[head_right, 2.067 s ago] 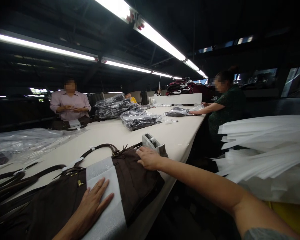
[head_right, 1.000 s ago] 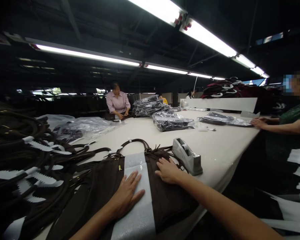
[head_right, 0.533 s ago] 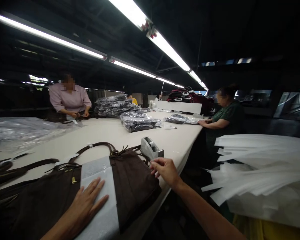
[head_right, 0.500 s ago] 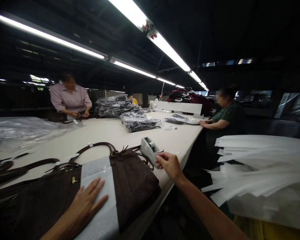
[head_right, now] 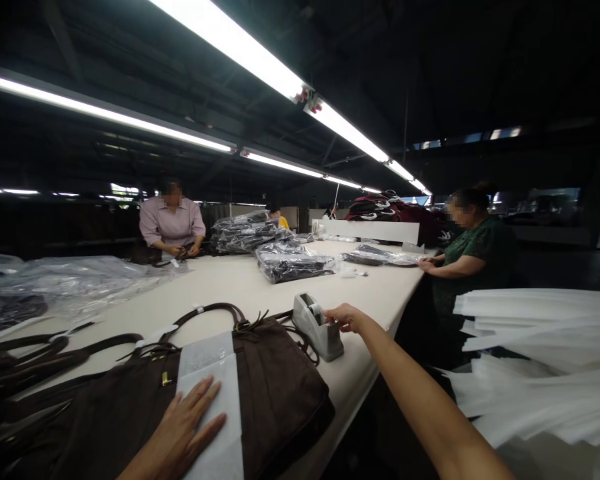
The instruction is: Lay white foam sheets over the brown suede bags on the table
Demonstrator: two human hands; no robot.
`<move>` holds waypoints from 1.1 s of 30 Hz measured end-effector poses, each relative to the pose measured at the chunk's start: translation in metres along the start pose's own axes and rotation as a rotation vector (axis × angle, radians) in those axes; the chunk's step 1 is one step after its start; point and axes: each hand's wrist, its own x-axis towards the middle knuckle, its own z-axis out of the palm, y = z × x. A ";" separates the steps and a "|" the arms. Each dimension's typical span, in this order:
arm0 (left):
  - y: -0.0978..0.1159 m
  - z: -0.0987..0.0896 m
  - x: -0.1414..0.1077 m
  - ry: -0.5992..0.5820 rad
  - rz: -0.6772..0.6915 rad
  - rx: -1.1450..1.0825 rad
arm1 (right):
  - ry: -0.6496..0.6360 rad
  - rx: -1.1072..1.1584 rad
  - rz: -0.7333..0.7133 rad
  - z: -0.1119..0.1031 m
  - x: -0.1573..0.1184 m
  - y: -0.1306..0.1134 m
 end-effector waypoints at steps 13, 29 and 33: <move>-0.011 0.013 0.006 0.043 0.018 0.013 | 0.177 0.128 -0.434 -0.007 -0.035 -0.007; -0.023 0.027 0.012 0.090 0.046 0.025 | 0.287 0.090 -0.324 0.022 -0.055 0.068; -0.011 0.013 0.006 0.030 0.017 0.012 | 0.405 -0.040 -0.303 0.029 -0.059 0.089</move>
